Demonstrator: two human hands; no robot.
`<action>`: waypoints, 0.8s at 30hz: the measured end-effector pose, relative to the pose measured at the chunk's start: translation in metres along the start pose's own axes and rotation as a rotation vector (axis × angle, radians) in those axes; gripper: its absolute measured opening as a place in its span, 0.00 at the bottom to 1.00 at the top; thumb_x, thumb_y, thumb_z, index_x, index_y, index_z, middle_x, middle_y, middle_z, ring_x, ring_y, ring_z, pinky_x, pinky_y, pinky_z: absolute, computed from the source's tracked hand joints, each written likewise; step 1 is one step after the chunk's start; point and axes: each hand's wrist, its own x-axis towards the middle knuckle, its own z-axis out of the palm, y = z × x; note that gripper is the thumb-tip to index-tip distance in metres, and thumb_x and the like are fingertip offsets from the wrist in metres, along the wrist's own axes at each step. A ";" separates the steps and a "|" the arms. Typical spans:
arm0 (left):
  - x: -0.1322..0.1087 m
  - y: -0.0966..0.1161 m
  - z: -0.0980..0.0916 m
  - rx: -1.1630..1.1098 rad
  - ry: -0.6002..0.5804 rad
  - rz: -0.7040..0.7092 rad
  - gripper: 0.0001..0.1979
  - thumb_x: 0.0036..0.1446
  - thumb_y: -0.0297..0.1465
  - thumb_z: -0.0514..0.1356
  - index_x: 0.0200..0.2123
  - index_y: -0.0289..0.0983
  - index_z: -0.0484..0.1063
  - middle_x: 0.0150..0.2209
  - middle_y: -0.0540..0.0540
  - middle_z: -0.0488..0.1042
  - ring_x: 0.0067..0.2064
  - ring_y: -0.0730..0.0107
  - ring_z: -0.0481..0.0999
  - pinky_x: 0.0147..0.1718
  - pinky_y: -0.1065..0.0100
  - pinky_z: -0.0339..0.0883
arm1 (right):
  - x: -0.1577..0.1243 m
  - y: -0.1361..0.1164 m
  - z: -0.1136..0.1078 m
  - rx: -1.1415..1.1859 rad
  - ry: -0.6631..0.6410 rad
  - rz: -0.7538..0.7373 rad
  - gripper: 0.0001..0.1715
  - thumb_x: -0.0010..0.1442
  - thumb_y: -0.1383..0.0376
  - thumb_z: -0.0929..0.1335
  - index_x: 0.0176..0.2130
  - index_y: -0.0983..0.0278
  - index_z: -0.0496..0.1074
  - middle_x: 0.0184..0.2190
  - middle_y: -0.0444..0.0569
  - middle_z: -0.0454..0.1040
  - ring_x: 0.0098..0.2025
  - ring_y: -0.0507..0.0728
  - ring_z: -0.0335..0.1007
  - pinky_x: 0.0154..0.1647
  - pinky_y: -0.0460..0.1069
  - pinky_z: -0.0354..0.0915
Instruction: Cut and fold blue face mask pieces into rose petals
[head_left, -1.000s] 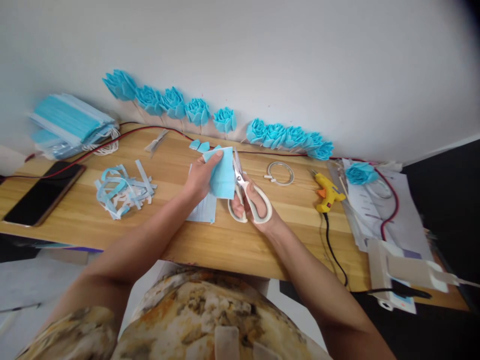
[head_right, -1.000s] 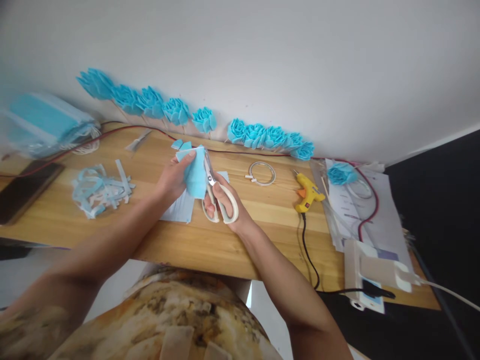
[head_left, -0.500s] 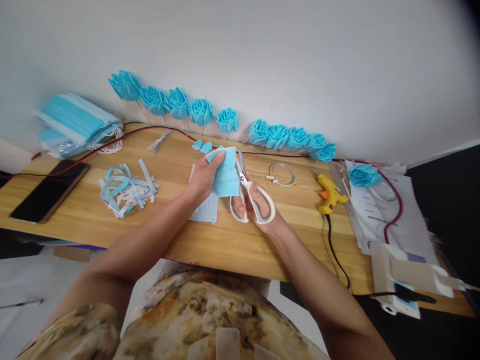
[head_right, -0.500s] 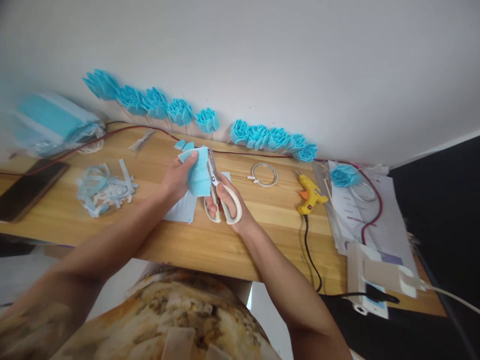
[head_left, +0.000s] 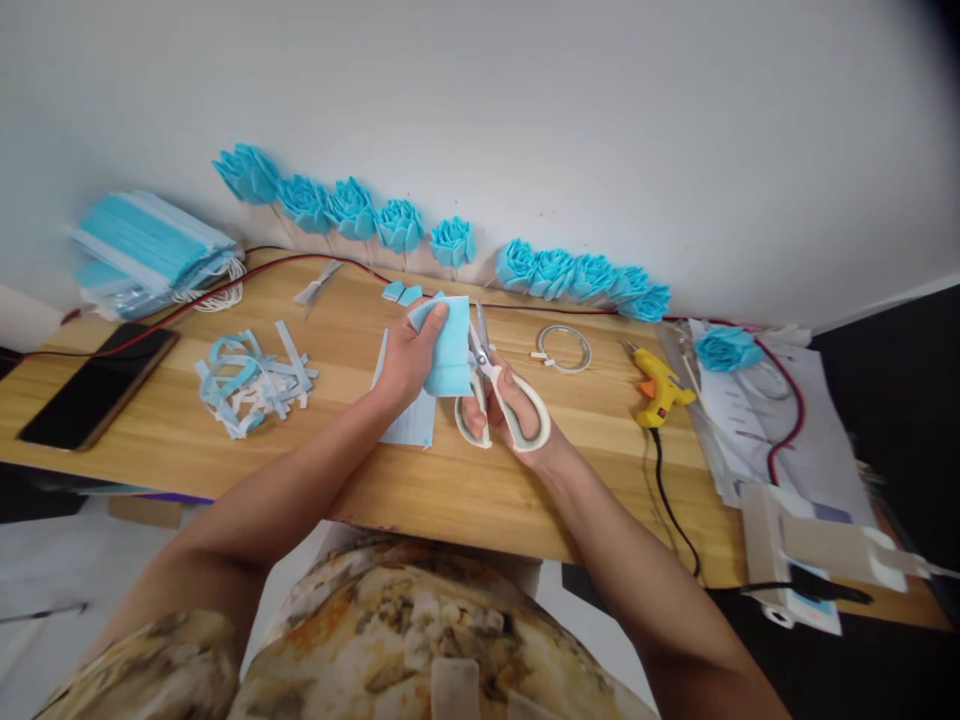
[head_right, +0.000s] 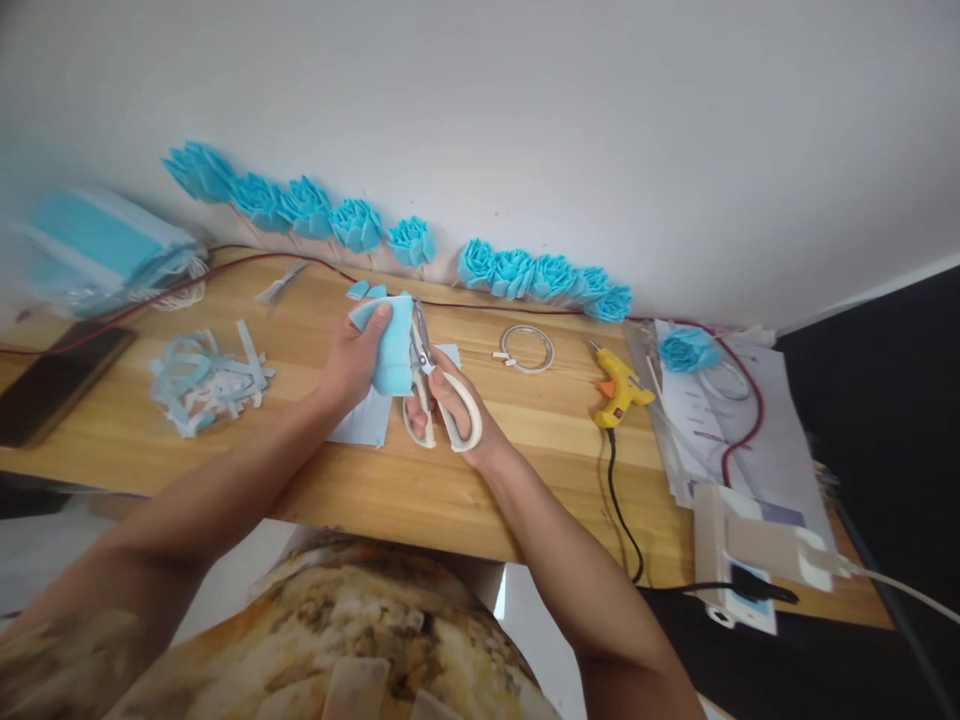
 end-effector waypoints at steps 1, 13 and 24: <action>-0.001 0.000 0.000 0.016 0.004 0.012 0.14 0.57 0.44 0.70 0.34 0.38 0.79 0.30 0.51 0.75 0.31 0.72 0.71 0.33 0.71 0.65 | 0.000 -0.001 0.000 0.001 -0.006 -0.001 0.32 0.65 0.39 0.66 0.55 0.58 0.68 0.24 0.40 0.69 0.22 0.53 0.63 0.22 0.47 0.62; -0.011 -0.005 0.006 0.037 0.028 0.008 0.11 0.59 0.40 0.68 0.33 0.38 0.79 0.29 0.51 0.73 0.32 0.71 0.69 0.34 0.71 0.63 | 0.002 0.004 -0.002 0.043 0.021 0.010 0.28 0.64 0.39 0.68 0.47 0.58 0.67 0.25 0.40 0.70 0.22 0.53 0.66 0.23 0.48 0.64; -0.017 -0.003 0.009 0.093 -0.007 0.002 0.08 0.58 0.36 0.69 0.32 0.38 0.80 0.27 0.52 0.73 0.30 0.71 0.68 0.32 0.71 0.63 | 0.003 0.004 -0.001 0.055 0.033 0.016 0.29 0.62 0.37 0.68 0.44 0.58 0.67 0.24 0.40 0.70 0.22 0.52 0.64 0.24 0.48 0.64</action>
